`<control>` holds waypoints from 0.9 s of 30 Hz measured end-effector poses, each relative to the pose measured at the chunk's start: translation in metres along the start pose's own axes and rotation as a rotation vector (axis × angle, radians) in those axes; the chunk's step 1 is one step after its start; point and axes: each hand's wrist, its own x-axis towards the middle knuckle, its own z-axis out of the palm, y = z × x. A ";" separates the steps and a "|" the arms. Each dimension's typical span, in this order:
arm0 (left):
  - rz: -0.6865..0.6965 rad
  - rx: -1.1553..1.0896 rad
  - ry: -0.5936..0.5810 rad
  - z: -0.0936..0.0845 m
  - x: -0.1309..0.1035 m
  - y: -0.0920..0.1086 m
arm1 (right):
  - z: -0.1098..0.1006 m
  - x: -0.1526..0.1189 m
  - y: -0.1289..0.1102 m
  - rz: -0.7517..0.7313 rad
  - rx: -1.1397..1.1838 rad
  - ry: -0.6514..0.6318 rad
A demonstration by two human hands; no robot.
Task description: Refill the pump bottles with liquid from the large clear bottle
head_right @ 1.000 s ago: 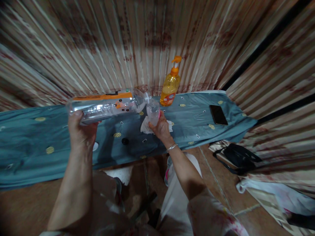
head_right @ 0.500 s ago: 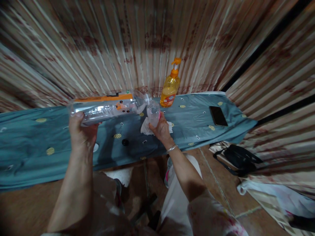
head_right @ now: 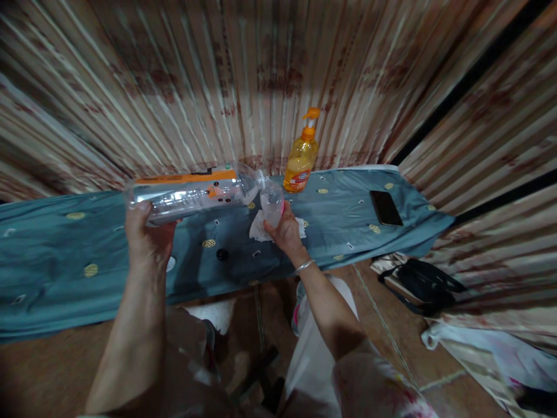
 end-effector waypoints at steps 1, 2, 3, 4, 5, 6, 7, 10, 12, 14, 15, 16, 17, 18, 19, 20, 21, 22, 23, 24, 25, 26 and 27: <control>0.000 0.003 -0.004 -0.001 0.000 0.000 | 0.000 0.000 0.001 0.001 0.002 -0.001; 0.000 0.006 -0.008 -0.001 0.001 0.000 | 0.001 0.000 0.001 0.000 0.005 -0.001; 0.000 0.010 -0.013 -0.002 0.001 -0.001 | 0.002 0.000 0.002 0.000 0.008 0.001; -0.001 0.015 -0.018 -0.003 0.001 -0.001 | 0.002 0.000 0.002 0.000 0.009 0.006; -0.001 0.019 -0.021 -0.004 0.002 -0.001 | 0.003 -0.001 0.003 0.000 0.008 0.012; -0.001 0.023 -0.023 -0.004 0.002 -0.002 | 0.003 -0.001 0.003 0.003 0.005 0.015; 0.001 0.026 -0.022 -0.005 0.002 -0.002 | 0.003 -0.001 0.002 0.006 0.003 0.015; 0.005 0.028 -0.020 -0.005 0.003 -0.002 | 0.002 0.000 0.001 0.011 0.003 -0.003; 0.002 0.026 -0.020 -0.004 0.002 -0.002 | 0.001 0.000 0.000 0.012 0.003 -0.013; -0.004 0.022 -0.017 -0.003 0.002 -0.002 | -0.001 0.000 -0.001 0.007 0.001 -0.022; -0.006 0.021 -0.014 -0.003 0.002 -0.002 | -0.001 0.000 -0.001 0.004 0.001 -0.027; -0.008 0.020 -0.011 -0.003 0.002 -0.002 | -0.001 0.000 -0.001 0.000 0.000 -0.028; -0.009 0.021 -0.008 -0.003 0.002 -0.002 | -0.001 0.000 -0.001 -0.002 -0.002 -0.027; -0.010 0.022 -0.007 -0.003 0.002 -0.002 | -0.001 0.000 -0.001 -0.003 -0.003 -0.022; -0.010 0.025 -0.009 -0.003 0.002 -0.002 | 0.000 0.000 -0.001 -0.001 -0.005 -0.017; -0.011 0.028 -0.013 -0.003 0.002 -0.002 | 0.000 0.000 0.000 0.001 -0.006 -0.013; -0.011 0.031 -0.018 -0.003 0.002 -0.002 | 0.001 -0.001 0.000 0.005 -0.006 -0.010; -0.012 0.034 -0.023 -0.003 0.002 -0.001 | 0.001 -0.001 0.001 0.007 -0.005 -0.008; -0.011 0.038 -0.029 -0.003 0.002 -0.001 | 0.002 -0.001 0.001 0.009 -0.003 -0.006; -0.011 0.041 -0.033 -0.003 0.002 0.000 | 0.002 -0.001 0.001 0.009 -0.003 -0.002; -0.012 0.044 -0.037 -0.003 0.002 0.000 | 0.002 -0.001 0.001 0.007 -0.002 0.002; -0.012 0.046 -0.038 -0.002 0.002 0.001 | 0.002 0.000 0.001 0.004 0.000 0.005; -0.013 0.046 -0.038 -0.002 0.002 0.001 | 0.001 0.000 0.001 0.003 0.004 0.005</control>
